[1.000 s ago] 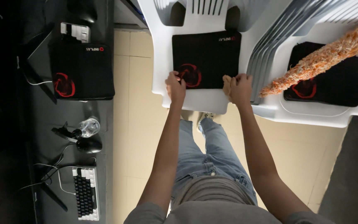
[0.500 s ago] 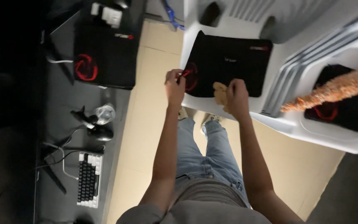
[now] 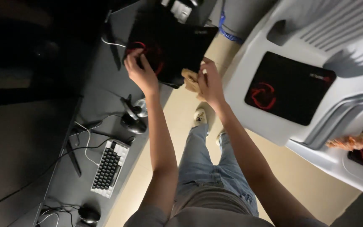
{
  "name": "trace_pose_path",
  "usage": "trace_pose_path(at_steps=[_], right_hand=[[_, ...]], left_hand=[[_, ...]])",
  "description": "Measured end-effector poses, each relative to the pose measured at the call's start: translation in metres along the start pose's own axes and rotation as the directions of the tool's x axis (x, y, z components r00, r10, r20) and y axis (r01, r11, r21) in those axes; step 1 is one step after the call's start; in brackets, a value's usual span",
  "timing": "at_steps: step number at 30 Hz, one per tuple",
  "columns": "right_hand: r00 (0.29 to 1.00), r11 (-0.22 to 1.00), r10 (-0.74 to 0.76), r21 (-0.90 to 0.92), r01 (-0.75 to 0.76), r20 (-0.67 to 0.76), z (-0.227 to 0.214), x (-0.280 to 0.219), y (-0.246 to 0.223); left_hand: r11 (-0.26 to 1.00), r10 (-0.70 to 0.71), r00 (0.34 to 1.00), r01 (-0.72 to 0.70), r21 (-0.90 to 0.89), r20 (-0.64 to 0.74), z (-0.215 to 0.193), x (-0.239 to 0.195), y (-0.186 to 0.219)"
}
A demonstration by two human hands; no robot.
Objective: The person cleans two black mousepads placed on white plastic chairs. They spray a cleaning solution onto a cloth and wipe the surface of the first mousepad, then repeat the process for the second mousepad.
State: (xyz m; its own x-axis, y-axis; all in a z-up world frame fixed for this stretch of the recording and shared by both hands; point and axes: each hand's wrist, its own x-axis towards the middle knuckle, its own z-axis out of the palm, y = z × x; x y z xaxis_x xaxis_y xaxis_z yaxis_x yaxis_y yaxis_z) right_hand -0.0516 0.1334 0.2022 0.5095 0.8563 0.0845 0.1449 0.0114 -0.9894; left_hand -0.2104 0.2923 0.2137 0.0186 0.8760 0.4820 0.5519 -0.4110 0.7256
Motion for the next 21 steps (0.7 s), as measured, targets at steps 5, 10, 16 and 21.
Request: trace_pose_path(at_steps=[5, 10, 16, 21], right_hand=[[1.0, 0.995, 0.0, -0.102, 0.003, 0.026, 0.061, 0.017, 0.084], [0.869, 0.876, 0.482, -0.082, -0.475, 0.11, 0.073, 0.004, 0.095], [0.902, 0.901, 0.431, -0.031, -0.432, -0.033, 0.045, -0.035, 0.142], [0.831, 0.821, 0.556, 0.164, -0.547, -0.016, -0.022, -0.056, 0.112]], left_hand=[[0.993, 0.036, 0.996, -0.027, 0.111, -0.077, -0.005, 0.019, -0.031], [0.989, 0.046, 0.997, -0.055, 0.139, 0.068, -0.002, 0.0, -0.042], [0.997, 0.065, 0.96, -0.048, -0.067, 0.273, 0.013, -0.055, -0.04], [0.986, 0.076, 0.825, 0.023, -0.167, 0.56, 0.043, -0.111, -0.015]])
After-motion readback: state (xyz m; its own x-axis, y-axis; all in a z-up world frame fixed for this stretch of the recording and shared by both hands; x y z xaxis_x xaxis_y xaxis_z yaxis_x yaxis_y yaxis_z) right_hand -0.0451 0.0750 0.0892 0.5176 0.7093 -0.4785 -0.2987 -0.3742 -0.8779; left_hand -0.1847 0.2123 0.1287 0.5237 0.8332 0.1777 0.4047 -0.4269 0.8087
